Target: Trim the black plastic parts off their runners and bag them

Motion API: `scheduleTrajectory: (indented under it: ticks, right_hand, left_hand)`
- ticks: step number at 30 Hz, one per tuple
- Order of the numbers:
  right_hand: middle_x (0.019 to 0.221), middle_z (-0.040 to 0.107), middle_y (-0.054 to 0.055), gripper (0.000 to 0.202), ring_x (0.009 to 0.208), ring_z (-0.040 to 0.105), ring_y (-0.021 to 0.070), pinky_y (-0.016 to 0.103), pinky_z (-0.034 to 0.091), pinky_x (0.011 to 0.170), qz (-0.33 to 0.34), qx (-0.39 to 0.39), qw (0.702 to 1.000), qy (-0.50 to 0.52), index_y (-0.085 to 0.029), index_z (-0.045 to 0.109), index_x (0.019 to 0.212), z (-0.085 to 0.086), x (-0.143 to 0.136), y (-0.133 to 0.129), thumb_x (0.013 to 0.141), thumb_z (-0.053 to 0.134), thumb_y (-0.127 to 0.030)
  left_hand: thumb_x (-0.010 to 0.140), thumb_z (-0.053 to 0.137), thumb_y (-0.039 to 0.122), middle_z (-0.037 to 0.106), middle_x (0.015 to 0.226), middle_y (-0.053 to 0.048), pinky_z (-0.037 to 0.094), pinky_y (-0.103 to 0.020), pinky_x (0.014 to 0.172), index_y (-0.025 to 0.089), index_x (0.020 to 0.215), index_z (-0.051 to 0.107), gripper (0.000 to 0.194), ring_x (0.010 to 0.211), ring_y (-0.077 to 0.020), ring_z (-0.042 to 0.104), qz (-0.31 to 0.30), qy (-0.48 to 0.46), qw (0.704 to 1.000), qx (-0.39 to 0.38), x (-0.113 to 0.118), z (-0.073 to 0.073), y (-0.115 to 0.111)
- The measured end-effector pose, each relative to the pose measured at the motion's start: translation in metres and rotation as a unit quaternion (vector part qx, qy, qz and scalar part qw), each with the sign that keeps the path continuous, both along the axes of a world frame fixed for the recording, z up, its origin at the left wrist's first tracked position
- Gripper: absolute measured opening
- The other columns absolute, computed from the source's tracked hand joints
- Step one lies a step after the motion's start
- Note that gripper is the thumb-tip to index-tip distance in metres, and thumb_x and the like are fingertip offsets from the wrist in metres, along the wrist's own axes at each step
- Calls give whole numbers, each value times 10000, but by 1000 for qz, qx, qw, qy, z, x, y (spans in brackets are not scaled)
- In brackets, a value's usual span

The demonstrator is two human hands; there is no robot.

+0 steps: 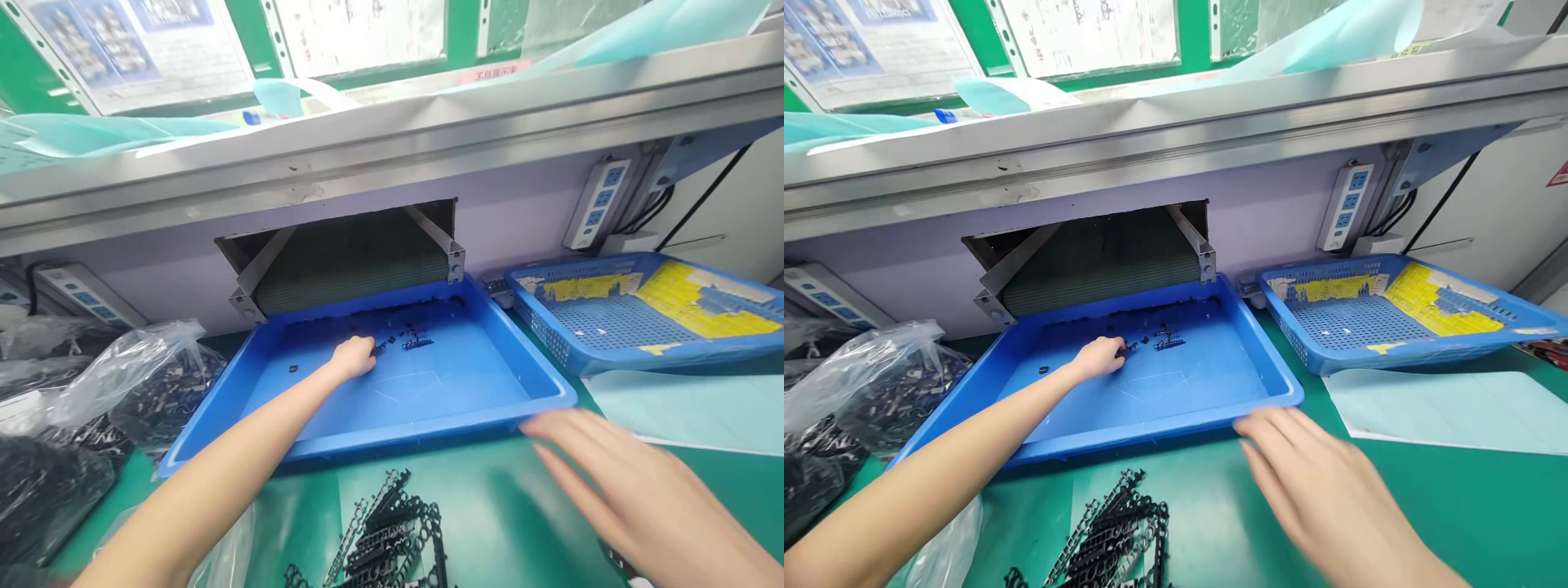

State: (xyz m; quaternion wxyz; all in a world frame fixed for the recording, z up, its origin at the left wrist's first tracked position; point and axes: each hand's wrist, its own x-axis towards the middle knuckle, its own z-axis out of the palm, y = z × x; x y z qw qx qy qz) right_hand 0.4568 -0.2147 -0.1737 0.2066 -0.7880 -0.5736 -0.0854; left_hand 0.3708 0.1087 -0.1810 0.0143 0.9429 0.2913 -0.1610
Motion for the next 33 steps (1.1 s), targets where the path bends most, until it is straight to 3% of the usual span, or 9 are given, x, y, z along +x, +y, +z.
scheduleTrajectory:
  ticks: [3, 6, 9, 12, 16, 20, 24, 29, 33]
  right_hand:
    - [1085, 609, 92, 302, 1019, 549, 257, 399, 467, 852, 22, -109, 993, 28, -177, 583, 1092, 31, 27, 96, 868, 381, -197]
    - [1313, 449, 118, 398, 1180, 437, 223, 334, 408, 952, 22, -158, 985, 59, -133, 457, 1254, 21, 52, 177, 857, 441, -112]
    - [1334, 408, 122, 411, 1172, 435, 246, 418, 404, 945, 6, -184, 981, 67, -161, 438, 1260, 0, 65, 223, 859, 525, -155]
    - [1223, 495, 90, 316, 1072, 506, 236, 456, 440, 883, -17, -216, 973, 83, -171, 507, 1171, -11, 69, 235, 868, 550, -251]
    - [1111, 560, 76, 247, 983, 554, 207, 424, 464, 843, -40, -228, 966, 116, -150, 544, 1095, -9, 74, 214, 869, 548, -249]
    - [1010, 619, 86, 199, 932, 586, 209, 360, 473, 815, -60, -174, 971, 152, -154, 541, 1046, 3, 77, 168, 852, 495, -149]
    - [968, 642, 65, 207, 904, 607, 197, 321, 488, 808, -80, -78, 975, 190, -185, 501, 1025, 18, 66, 112, 843, 416, -236]
    - [892, 657, 70, 364, 843, 628, 235, 306, 534, 728, -89, 116, 922, 358, -203, 540, 904, 30, 34, 33, 705, 527, -507]
    - [878, 670, 64, 373, 852, 637, 246, 272, 550, 685, -109, 35, 915, 388, -208, 582, 952, 23, 5, -22, 714, 563, -495]
  left_hand:
    - [854, 498, 257, 621, 950, -66, 485, -386, 766, 147, 1032, 559, 217, 869, -196, 596, -55, -11, 998, -22, -14, 4, -19]
    - [805, 436, 133, 643, 914, -88, 472, -388, 733, 159, 951, 570, 200, 857, -246, 612, -80, -30, 996, -17, -27, 8, -33]
    - [756, 397, 83, 651, 888, -91, 461, -346, 684, 173, 890, 548, 221, 828, -256, 620, -74, -60, 995, -11, -34, 14, -37]
    - [788, 347, 88, 647, 840, -66, 449, -291, 628, 181, 891, 504, 209, 768, -217, 617, -51, -100, 994, -16, -43, 18, -39]
    - [871, 260, 126, 627, 893, -34, 450, -262, 666, 202, 979, 444, 226, 794, -172, 602, -40, -192, 980, -22, -68, 9, -61]
    - [852, 255, 86, 614, 784, -32, 449, -280, 586, 191, 1016, 453, 277, 674, -181, 592, -138, -313, 936, 82, -83, -14, -82]
    - [827, 275, 58, 592, 729, -36, 446, -281, 541, 167, 988, 476, 279, 638, -183, 569, -191, -359, 901, 149, -82, -26, -80]
    - [839, 292, 75, 583, 825, -52, 456, -288, 626, 175, 977, 480, 254, 718, -175, 553, -166, -449, 878, 28, -83, -3, -89]
    - [844, 344, 120, 555, 852, -36, 455, -248, 698, 197, 920, 507, 196, 790, -143, 543, -123, -484, 841, -205, -81, 27, -137]
